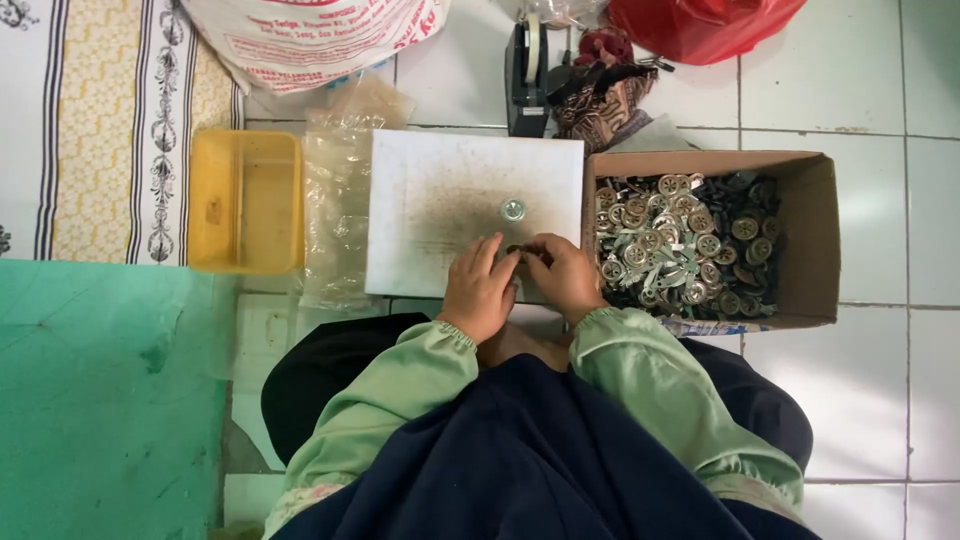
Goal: The person counts out small metal components from a large box, arranges them on a white surface, and then places them into a small clear plastic bag by hand.
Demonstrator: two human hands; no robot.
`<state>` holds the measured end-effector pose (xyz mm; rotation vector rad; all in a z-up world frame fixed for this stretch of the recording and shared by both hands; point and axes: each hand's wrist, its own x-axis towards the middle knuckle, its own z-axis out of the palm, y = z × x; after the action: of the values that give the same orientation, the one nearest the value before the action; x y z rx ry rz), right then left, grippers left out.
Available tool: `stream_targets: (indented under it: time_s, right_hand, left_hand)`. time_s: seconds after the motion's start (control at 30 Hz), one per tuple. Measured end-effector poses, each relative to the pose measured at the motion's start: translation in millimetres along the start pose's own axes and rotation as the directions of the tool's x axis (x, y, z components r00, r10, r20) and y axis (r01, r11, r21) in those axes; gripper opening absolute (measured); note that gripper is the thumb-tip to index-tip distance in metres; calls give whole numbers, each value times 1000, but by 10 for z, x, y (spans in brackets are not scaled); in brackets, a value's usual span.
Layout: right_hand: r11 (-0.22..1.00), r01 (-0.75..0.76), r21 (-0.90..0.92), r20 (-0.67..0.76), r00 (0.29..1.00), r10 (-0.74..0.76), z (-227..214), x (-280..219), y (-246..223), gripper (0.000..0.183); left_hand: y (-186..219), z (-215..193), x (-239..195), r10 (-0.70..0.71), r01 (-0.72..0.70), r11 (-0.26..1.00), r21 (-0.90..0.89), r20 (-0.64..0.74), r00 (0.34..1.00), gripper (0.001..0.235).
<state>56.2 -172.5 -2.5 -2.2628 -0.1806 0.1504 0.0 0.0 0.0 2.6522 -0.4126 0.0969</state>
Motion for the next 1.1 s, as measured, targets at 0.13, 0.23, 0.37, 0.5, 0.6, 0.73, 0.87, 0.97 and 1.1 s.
stream_targets:
  time_s: [0.13,0.23,0.37,0.5,0.6,0.73,0.87,0.97,1.1]
  right_hand:
    - [997,59,-58,33,998,-58,202,271,90,20]
    - [988,76,-134,41,997,-71,230,405,115,23]
    - [965,62,-253,55,997,-50,258,497,182,26]
    - [947,71,-312,43,997,-61,312,497,187,24]
    - [946,72,-317,36,997,-64,297,503,118,21]
    - [945,67,-320,20,998,-64,332,486,183,18]
    - [964,119,-239,-50,990,-135,330,357,229,17]
    - [978,143,-153,-90,983,-158,59,172,278,14]
    - [990,9,-141,-120,992,-26,-361,-162,730,20]
  left_hand:
    - [-168,-31,62,-25,24,999,-38,-44,999,47]
    - [-264,86,152,-14,12,1000,-27,-77,997,48]
    - [-367,243,205,-21,21,1000,-10,-70,997,52]
    - [-372,200,225,-78,82,995,-50,70,994,52]
    - [-356,173,245,-84,86,996,-11,83,993,53]
    - [-349,227,244,-57,57,998,6,90,994,57]
    - [-236,249,218,-61,61,998,21,39,997,49]
    - [33,261,313,14,-14,999,41,-17,1000,41]
    - [509,459,475,142,-142,990,15,46,989,34]
